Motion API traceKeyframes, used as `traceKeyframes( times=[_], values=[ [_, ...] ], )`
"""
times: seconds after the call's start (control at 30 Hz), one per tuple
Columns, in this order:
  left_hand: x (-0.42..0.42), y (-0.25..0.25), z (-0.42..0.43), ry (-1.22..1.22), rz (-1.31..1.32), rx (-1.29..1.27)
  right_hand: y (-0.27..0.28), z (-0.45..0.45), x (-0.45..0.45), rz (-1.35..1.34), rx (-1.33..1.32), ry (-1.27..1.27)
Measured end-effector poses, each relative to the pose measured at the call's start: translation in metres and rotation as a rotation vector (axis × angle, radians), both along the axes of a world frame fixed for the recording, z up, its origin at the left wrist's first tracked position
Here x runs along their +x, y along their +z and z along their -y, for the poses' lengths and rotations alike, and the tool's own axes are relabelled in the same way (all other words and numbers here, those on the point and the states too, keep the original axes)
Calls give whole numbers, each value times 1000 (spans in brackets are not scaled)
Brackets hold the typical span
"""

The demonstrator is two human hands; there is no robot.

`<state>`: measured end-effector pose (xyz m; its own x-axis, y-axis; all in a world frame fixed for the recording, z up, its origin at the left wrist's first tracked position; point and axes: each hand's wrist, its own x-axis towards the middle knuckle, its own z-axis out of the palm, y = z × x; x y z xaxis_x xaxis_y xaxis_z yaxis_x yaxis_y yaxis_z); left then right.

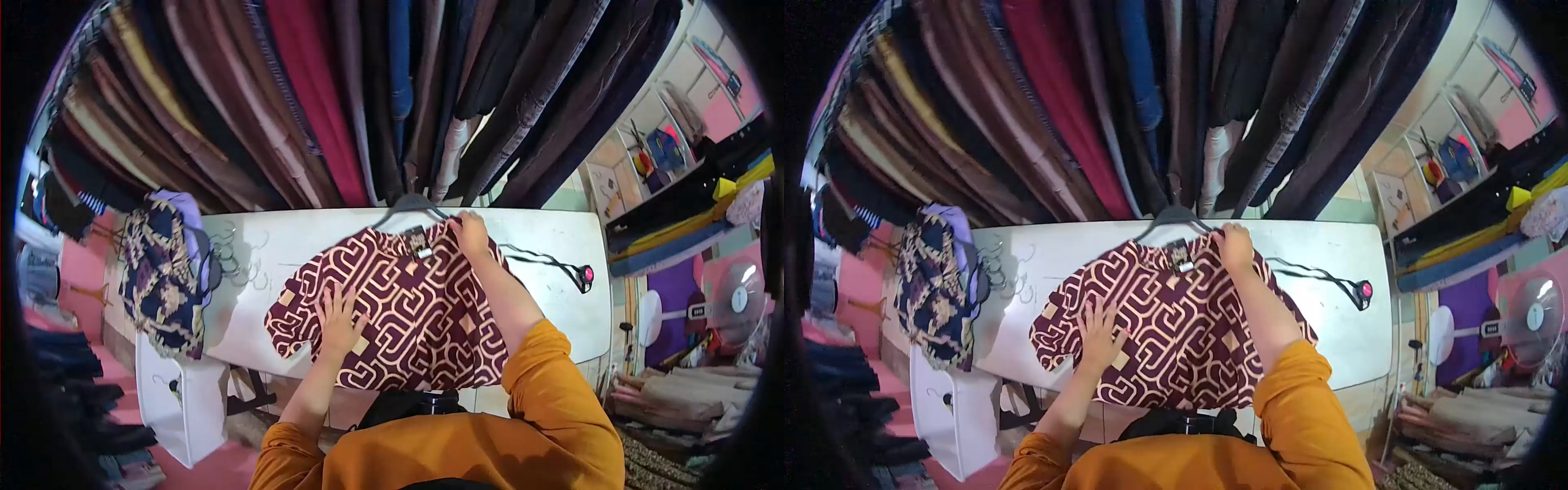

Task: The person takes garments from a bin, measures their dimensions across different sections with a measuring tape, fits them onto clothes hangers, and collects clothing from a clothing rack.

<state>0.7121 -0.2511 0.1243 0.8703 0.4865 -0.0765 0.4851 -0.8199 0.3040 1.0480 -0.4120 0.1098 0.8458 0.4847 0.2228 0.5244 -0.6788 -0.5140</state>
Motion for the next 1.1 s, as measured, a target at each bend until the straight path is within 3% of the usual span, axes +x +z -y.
traceKeyframes(
  times=[0.17,0.27,0.3,0.4,0.47,0.57,0.63,0.7,0.77,0.93,1.03,1.1],
  values=[
    [48,-12,-62,6,2,97,-5,-13,42,-148,264,-30],
    [55,-9,-74,25,-35,67,30,39,30,59,333,-46],
    [55,-8,-75,16,-33,68,30,67,21,18,357,-134],
    [55,-8,-75,0,-55,86,25,172,-31,46,78,-443],
    [55,-11,-77,-1,-60,77,20,219,-70,-89,-167,-598],
    [57,-15,-73,9,-29,100,14,244,-95,-136,-94,-444],
    [65,-6,-60,86,-58,107,12,250,-84,-126,-179,-412],
    [72,-6,-43,147,32,144,5,255,-57,-224,175,-668],
    [84,10,-16,105,116,102,17,256,-35,-172,320,-723],
    [115,35,69,-356,79,-46,5,268,-15,-89,-3,-532],
    [136,36,118,-595,31,-120,19,283,-8,111,48,-695],
    [148,34,143,-681,53,-151,27,301,0,89,52,-716]
  ],
)
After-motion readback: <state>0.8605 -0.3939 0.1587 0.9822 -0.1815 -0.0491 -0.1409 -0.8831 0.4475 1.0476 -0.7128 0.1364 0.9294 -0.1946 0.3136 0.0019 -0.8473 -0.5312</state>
